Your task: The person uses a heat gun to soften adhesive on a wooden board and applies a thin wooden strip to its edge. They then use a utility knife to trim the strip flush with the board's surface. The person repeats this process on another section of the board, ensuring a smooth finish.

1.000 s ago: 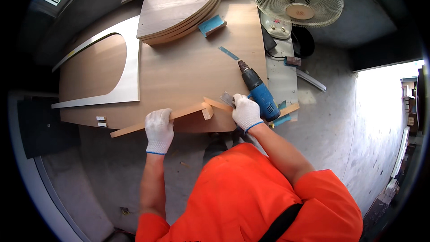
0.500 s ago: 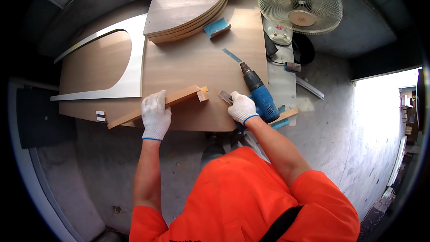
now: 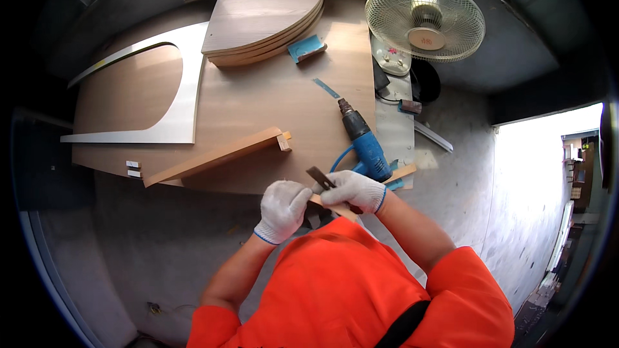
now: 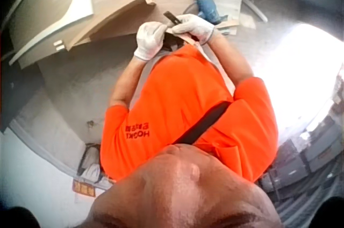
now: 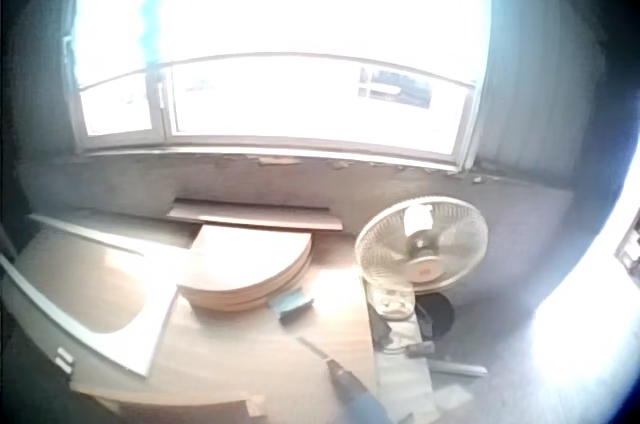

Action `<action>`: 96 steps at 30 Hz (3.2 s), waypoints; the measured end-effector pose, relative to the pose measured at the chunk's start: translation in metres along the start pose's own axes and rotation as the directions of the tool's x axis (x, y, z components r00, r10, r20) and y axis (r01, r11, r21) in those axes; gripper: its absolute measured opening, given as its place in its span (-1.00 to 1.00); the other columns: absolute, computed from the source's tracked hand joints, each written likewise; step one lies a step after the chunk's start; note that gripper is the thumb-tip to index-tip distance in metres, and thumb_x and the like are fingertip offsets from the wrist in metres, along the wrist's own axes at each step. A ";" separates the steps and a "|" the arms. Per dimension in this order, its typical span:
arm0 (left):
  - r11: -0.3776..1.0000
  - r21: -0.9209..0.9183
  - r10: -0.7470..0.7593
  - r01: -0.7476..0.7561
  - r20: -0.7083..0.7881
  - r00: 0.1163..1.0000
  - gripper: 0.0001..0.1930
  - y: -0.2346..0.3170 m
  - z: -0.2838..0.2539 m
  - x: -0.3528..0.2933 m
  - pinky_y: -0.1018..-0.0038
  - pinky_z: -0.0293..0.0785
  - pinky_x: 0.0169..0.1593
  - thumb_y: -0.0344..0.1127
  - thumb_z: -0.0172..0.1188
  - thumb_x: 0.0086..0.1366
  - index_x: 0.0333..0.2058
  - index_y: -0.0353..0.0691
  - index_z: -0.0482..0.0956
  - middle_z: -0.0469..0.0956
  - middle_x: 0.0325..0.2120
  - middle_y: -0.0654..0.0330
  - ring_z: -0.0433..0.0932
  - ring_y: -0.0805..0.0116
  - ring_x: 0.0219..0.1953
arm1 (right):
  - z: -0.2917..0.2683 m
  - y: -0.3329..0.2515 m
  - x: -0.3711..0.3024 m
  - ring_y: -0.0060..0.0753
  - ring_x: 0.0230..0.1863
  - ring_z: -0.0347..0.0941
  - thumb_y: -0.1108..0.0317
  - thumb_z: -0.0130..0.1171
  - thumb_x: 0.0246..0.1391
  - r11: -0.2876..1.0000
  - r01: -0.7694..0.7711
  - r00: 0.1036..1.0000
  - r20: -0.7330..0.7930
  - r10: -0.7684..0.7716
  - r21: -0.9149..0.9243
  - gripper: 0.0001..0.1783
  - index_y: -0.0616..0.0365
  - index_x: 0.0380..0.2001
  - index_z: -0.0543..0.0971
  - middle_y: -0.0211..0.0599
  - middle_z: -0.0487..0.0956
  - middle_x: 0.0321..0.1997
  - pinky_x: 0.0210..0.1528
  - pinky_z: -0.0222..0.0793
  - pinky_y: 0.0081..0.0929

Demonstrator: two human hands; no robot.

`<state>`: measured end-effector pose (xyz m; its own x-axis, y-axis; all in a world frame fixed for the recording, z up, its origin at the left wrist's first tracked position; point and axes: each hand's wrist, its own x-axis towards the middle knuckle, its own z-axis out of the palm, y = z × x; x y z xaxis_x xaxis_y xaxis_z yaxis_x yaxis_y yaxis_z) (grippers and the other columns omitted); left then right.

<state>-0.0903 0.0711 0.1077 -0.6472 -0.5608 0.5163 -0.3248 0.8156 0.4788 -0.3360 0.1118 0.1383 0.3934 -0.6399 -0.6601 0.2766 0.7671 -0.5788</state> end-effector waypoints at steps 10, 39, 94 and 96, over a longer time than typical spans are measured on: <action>-0.129 -0.423 -0.914 0.897 0.402 0.059 -0.75 -0.037 0.021 -0.127 0.46 0.33 -0.58 -0.25 0.18 0.54 -0.10 -0.36 0.62 0.59 -0.56 0.19 0.43 0.49 -0.69 | -0.052 -0.003 0.139 0.21 0.24 0.55 0.24 0.43 0.07 0.122 -0.145 0.391 -0.170 -0.904 -0.982 -0.39 0.20 0.19 0.57 0.14 0.54 0.32 0.28 0.48 -0.04; -0.223 -0.368 -0.772 0.903 0.632 0.067 -0.74 -0.100 -0.024 -0.127 0.36 0.19 -0.65 -0.30 0.11 0.41 -0.35 -0.38 0.64 0.57 -0.61 0.10 0.35 0.40 -0.75 | -0.055 0.123 -0.062 -0.46 -0.35 0.55 0.53 0.34 -0.06 0.877 0.442 0.223 -0.924 -0.310 -0.188 -0.67 0.23 -0.16 0.55 -0.39 0.57 -0.31 -0.25 0.51 -0.40; -0.244 -0.454 -0.687 0.857 0.704 0.178 -0.59 -0.006 -0.129 -0.051 0.57 0.22 -0.60 -0.47 0.05 0.33 0.08 -0.54 0.65 0.59 -0.61 0.20 0.33 0.57 -0.72 | -0.112 0.085 0.016 -0.39 -0.53 0.52 0.35 0.38 0.04 0.940 0.339 0.269 -0.954 -0.133 -0.035 -0.80 0.26 -0.44 0.60 -0.34 0.56 -0.48 -0.45 0.46 -0.36; -0.263 -0.447 -0.687 0.855 0.709 0.160 -0.60 -0.004 -0.127 -0.048 0.57 0.22 -0.60 -0.48 0.04 0.33 0.07 -0.54 0.65 0.59 -0.61 0.20 0.33 0.57 -0.72 | -0.117 0.066 0.032 -0.37 -0.51 0.50 0.31 0.44 0.03 0.952 0.297 0.257 -0.954 -0.154 -0.073 -0.73 0.29 -0.38 0.61 -0.33 0.56 -0.43 -0.44 0.43 -0.32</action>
<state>0.0301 0.0764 0.1710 -0.3696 -0.5490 -0.7496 -0.1595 -0.7573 0.6333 -0.4079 0.1362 0.0231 -0.7777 -0.3259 -0.5376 0.3158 0.5368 -0.7823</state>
